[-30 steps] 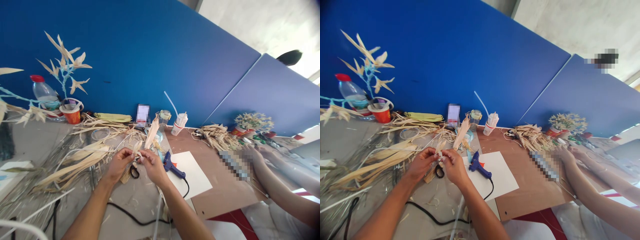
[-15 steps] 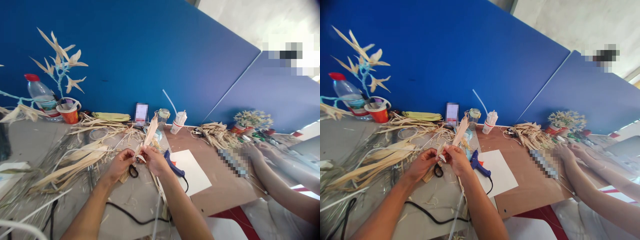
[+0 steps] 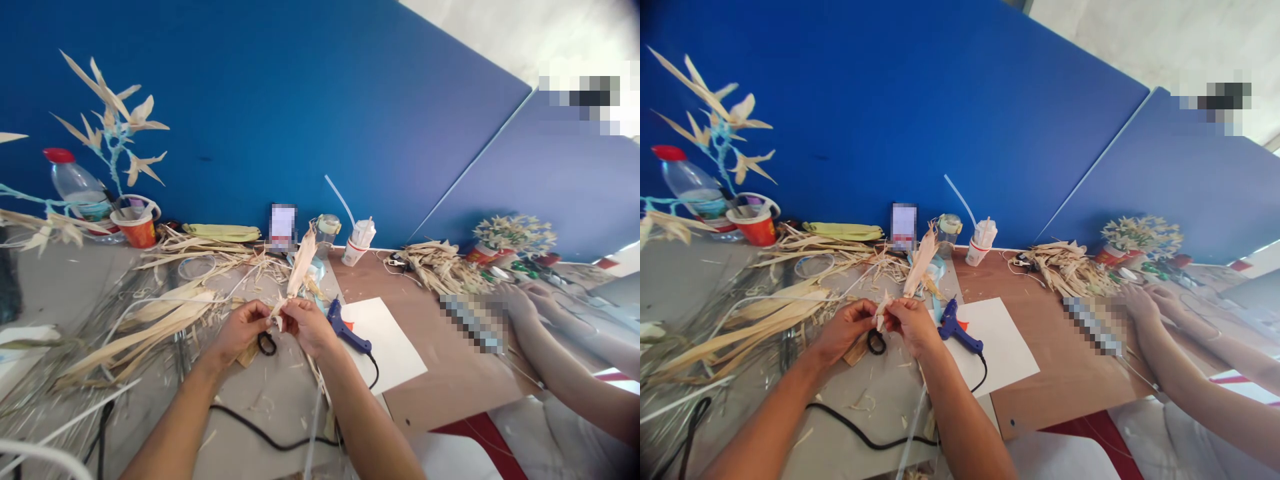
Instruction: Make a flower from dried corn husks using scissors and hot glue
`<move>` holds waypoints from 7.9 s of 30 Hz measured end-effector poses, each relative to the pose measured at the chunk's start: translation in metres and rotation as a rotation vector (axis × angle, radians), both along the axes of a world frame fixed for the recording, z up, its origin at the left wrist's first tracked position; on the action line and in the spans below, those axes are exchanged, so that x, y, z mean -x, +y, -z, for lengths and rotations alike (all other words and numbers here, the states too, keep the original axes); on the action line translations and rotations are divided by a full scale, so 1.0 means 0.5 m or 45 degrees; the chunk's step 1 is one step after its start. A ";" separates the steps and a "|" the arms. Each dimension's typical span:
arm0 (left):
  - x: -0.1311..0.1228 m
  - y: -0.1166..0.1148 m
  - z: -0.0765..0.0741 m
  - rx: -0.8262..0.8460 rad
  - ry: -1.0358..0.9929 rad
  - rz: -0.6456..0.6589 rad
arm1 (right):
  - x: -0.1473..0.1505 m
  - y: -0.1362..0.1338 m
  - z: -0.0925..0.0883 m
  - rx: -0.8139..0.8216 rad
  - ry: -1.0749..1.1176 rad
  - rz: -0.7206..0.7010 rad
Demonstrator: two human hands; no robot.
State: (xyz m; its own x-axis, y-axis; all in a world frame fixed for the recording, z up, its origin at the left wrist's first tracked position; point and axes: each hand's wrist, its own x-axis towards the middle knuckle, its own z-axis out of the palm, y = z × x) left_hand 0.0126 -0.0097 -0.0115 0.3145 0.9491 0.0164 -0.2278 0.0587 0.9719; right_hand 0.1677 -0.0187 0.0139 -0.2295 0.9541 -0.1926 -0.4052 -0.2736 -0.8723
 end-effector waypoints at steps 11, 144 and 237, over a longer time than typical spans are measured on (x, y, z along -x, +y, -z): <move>-0.005 0.002 0.001 -0.025 -0.016 -0.098 | 0.001 -0.003 -0.001 0.078 0.139 0.041; -0.021 0.004 0.038 -0.251 0.258 -0.188 | 0.000 -0.006 0.008 0.160 -0.053 0.117; 0.018 0.020 -0.015 0.078 -0.485 -0.639 | -0.031 0.020 0.013 -0.331 -0.412 0.542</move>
